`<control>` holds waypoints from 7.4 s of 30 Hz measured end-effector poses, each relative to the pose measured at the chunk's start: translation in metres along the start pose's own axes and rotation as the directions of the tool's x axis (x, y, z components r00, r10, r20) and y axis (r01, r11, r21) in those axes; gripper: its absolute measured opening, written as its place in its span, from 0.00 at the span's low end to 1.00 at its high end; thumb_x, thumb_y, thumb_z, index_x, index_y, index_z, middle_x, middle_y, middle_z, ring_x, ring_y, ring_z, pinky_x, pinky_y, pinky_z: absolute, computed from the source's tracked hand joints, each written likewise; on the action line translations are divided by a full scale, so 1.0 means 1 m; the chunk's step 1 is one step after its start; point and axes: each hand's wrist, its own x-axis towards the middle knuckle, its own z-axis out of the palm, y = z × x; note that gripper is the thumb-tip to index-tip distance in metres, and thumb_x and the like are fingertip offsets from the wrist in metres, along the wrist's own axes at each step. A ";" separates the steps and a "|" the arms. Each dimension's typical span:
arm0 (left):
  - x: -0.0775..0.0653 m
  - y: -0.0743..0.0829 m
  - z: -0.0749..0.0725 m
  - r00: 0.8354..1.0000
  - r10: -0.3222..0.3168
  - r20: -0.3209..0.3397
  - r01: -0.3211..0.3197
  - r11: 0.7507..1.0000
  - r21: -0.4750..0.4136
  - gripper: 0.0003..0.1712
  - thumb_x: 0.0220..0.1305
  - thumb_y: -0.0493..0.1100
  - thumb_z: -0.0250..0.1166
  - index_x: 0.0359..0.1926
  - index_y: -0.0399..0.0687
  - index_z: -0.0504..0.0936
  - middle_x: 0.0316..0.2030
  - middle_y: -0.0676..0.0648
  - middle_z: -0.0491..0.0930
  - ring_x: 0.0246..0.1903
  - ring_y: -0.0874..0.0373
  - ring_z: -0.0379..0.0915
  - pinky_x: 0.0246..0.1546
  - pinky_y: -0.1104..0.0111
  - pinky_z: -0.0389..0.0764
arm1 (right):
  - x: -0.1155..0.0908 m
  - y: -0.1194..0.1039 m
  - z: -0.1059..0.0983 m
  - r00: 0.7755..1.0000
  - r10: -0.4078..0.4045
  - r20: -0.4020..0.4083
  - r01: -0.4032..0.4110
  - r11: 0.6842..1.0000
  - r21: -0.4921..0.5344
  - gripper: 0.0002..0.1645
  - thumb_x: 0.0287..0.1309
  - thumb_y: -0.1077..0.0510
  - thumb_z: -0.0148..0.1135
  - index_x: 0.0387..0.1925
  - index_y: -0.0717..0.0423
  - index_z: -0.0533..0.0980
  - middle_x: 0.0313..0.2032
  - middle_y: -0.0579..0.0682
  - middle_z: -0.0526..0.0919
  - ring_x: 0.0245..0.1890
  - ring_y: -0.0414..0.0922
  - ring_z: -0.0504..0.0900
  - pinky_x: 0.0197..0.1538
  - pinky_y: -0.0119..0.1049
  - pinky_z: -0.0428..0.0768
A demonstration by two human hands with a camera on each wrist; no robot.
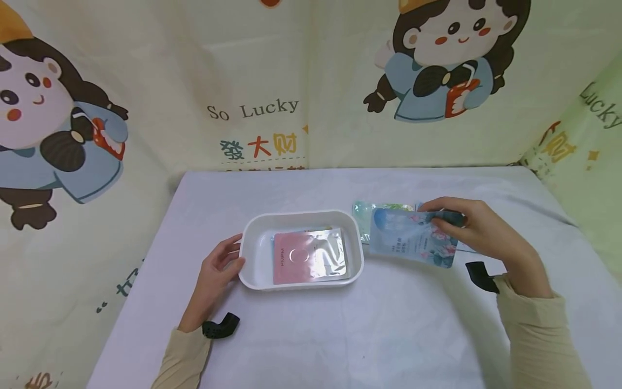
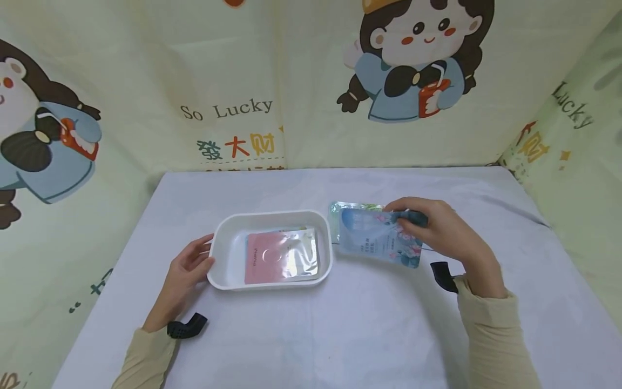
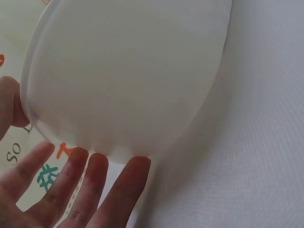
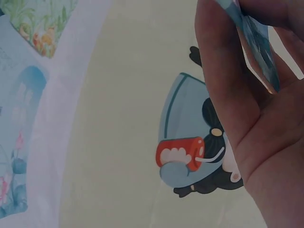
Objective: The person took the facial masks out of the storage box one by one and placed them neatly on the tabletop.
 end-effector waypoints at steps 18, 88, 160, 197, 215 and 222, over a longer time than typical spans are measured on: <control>0.000 -0.003 -0.001 1.000 -0.016 0.011 0.016 1.000 0.006 0.32 0.68 0.43 0.65 0.71 0.52 0.67 0.60 0.44 0.72 0.54 0.64 0.75 0.41 0.73 0.82 | 0.000 0.026 0.030 0.987 0.086 0.139 -0.095 0.994 0.062 0.18 0.62 0.68 0.63 0.51 0.49 0.80 0.49 0.49 0.83 0.40 0.38 0.79 0.40 0.27 0.79; 0.001 -0.007 0.000 1.000 -0.016 0.005 0.016 1.000 -0.001 0.32 0.68 0.42 0.65 0.71 0.52 0.67 0.60 0.45 0.72 0.53 0.63 0.75 0.43 0.73 0.82 | 0.026 0.016 0.075 0.989 0.074 0.127 -0.050 0.982 -0.180 0.19 0.59 0.59 0.69 0.51 0.58 0.78 0.47 0.53 0.80 0.45 0.50 0.78 0.46 0.47 0.80; -0.001 -0.002 0.000 1.000 -0.018 -0.007 0.018 1.000 0.012 0.33 0.67 0.43 0.67 0.70 0.53 0.68 0.60 0.44 0.73 0.53 0.63 0.75 0.46 0.75 0.80 | 0.117 -0.068 0.147 0.908 -0.161 0.386 0.198 0.978 -0.059 0.26 0.63 0.56 0.66 0.59 0.63 0.74 0.57 0.56 0.78 0.60 0.51 0.74 0.65 0.45 0.72; 0.002 -0.002 0.000 1.000 0.010 -0.002 -0.010 1.000 0.012 0.32 0.67 0.39 0.66 0.70 0.49 0.68 0.59 0.40 0.73 0.52 0.63 0.75 0.47 0.77 0.79 | 0.118 -0.062 0.173 0.931 -0.151 0.333 0.231 0.948 -0.217 0.30 0.51 0.55 0.77 0.55 0.58 0.78 0.51 0.53 0.80 0.55 0.50 0.76 0.61 0.43 0.75; 0.000 -0.002 0.001 1.000 -0.003 -0.002 0.003 1.000 0.016 0.33 0.66 0.43 0.68 0.70 0.52 0.68 0.60 0.44 0.73 0.53 0.64 0.75 0.47 0.76 0.80 | 0.118 -0.061 0.175 0.936 -0.087 0.342 0.155 0.972 -0.178 0.28 0.51 0.56 0.76 0.53 0.58 0.77 0.47 0.51 0.83 0.46 0.46 0.79 0.54 0.40 0.78; 0.000 -0.003 0.000 1.000 -0.007 -0.003 0.007 1.000 0.030 0.33 0.66 0.43 0.67 0.70 0.51 0.68 0.59 0.43 0.73 0.52 0.65 0.75 0.47 0.77 0.80 | 0.118 -0.062 0.179 0.951 -0.147 0.273 0.205 0.959 -0.197 0.15 0.59 0.67 0.66 0.47 0.56 0.79 0.42 0.49 0.83 0.40 0.44 0.79 0.49 0.38 0.79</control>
